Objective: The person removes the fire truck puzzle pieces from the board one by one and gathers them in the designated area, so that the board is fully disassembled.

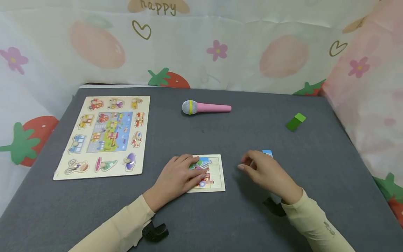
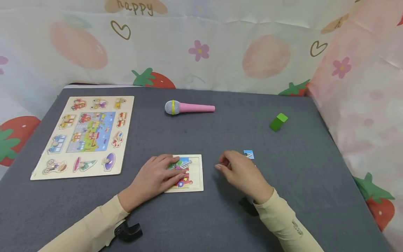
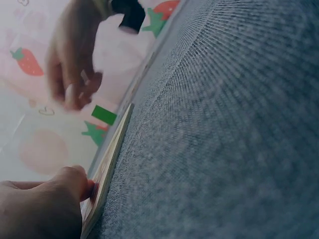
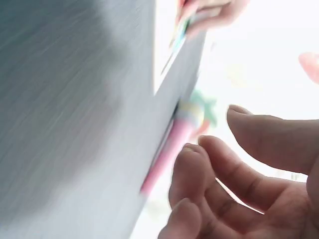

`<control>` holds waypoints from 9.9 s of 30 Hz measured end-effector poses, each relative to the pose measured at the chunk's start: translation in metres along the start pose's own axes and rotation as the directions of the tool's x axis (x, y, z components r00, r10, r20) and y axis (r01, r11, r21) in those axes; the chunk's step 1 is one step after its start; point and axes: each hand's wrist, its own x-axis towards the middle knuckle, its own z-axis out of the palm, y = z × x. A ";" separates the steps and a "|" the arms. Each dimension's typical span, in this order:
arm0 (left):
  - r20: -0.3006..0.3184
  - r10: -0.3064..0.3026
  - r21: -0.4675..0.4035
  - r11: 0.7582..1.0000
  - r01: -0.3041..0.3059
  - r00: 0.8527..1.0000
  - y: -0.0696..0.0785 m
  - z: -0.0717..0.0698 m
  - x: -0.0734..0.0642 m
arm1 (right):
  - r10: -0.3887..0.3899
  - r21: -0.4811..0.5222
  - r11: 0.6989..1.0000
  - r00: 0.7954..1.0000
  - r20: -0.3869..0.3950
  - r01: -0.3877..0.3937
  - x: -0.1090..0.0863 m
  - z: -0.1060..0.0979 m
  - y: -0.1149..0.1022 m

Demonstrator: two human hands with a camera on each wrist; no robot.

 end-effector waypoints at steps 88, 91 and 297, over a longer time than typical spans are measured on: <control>-0.022 -0.074 0.101 0.992 0.075 0.997 0.015 -0.007 0.004 | 0.141 0.134 0.980 0.988 0.062 -0.149 0.057 -0.001 0.000; -0.019 -0.052 0.089 0.995 0.053 0.998 0.012 -0.006 0.004 | 0.134 0.117 0.982 0.986 0.098 -0.145 0.050 -0.015 0.021; 0.240 -0.387 -0.285 0.849 0.445 0.890 -0.011 -0.011 0.000 | 0.145 0.168 0.976 0.989 -0.021 -0.139 0.048 0.005 0.033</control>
